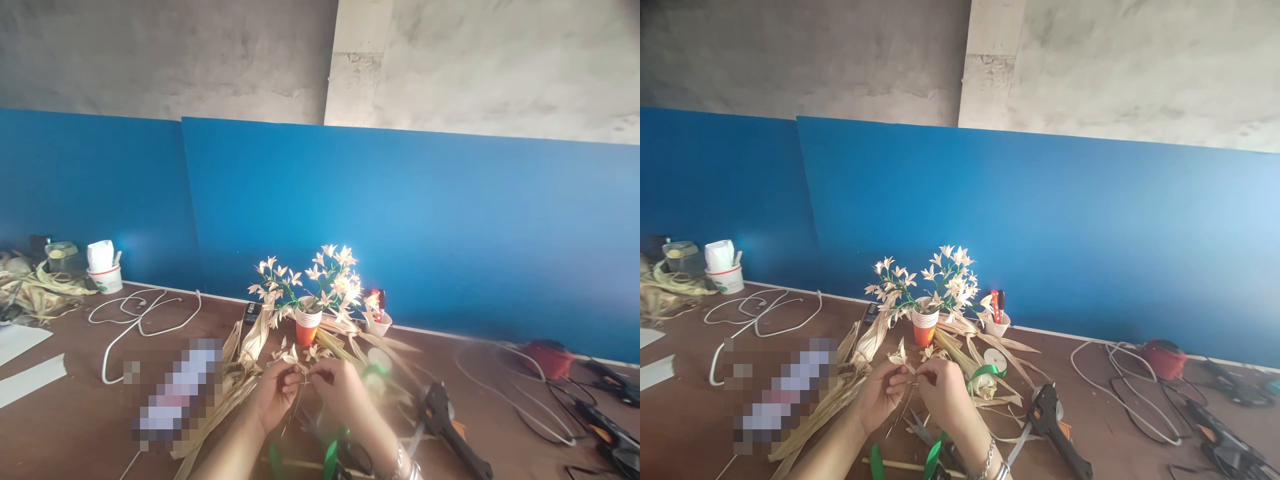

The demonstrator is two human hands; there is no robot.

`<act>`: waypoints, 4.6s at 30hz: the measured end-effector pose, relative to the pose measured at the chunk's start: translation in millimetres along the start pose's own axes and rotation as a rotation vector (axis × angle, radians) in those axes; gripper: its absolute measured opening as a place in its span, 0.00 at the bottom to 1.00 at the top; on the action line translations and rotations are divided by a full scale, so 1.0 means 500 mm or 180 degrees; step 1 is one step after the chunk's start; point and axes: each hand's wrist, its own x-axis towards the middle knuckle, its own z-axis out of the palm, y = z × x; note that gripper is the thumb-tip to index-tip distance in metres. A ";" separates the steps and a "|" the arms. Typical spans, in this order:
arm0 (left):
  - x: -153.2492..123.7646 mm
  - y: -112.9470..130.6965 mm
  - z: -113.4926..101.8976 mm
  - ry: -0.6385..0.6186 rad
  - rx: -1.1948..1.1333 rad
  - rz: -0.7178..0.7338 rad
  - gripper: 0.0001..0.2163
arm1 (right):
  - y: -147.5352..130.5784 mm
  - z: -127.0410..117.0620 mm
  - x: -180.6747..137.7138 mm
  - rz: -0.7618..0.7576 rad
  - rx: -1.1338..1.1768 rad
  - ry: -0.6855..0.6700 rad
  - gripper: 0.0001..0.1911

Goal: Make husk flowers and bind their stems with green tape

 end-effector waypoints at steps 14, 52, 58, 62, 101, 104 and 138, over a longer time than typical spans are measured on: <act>0.000 -0.004 0.002 0.0071 0.0392 0.0231 0.16 | 0.003 0.015 -0.004 -0.0080 0.0089 0.0154 0.13; -0.002 -0.031 0.001 0.0183 0.3314 0.2883 0.12 | 0.024 0.039 0.007 0.0154 0.1524 0.0329 0.10; 0.006 -0.040 -0.006 -0.0037 0.2948 0.2135 0.14 | 0.016 0.029 0.009 0.0153 0.1861 0.0332 0.10; 0.008 -0.048 -0.003 -0.0107 0.2792 0.1951 0.15 | 0.012 0.039 0.008 0.0187 0.2311 0.0490 0.12; 0.006 -0.057 -0.017 -0.0479 0.2955 0.1851 0.12 | -0.007 0.004 0.009 0.0805 0.3026 0.0080 0.09; 0.004 -0.053 -0.009 -0.0420 0.2896 0.1726 0.13 | -0.001 0.003 0.009 0.0697 0.2927 -0.0121 0.04; 0.005 -0.063 0.003 0.0061 0.2844 0.1773 0.16 | 0.019 0.035 0.012 0.0678 0.3103 0.0154 0.16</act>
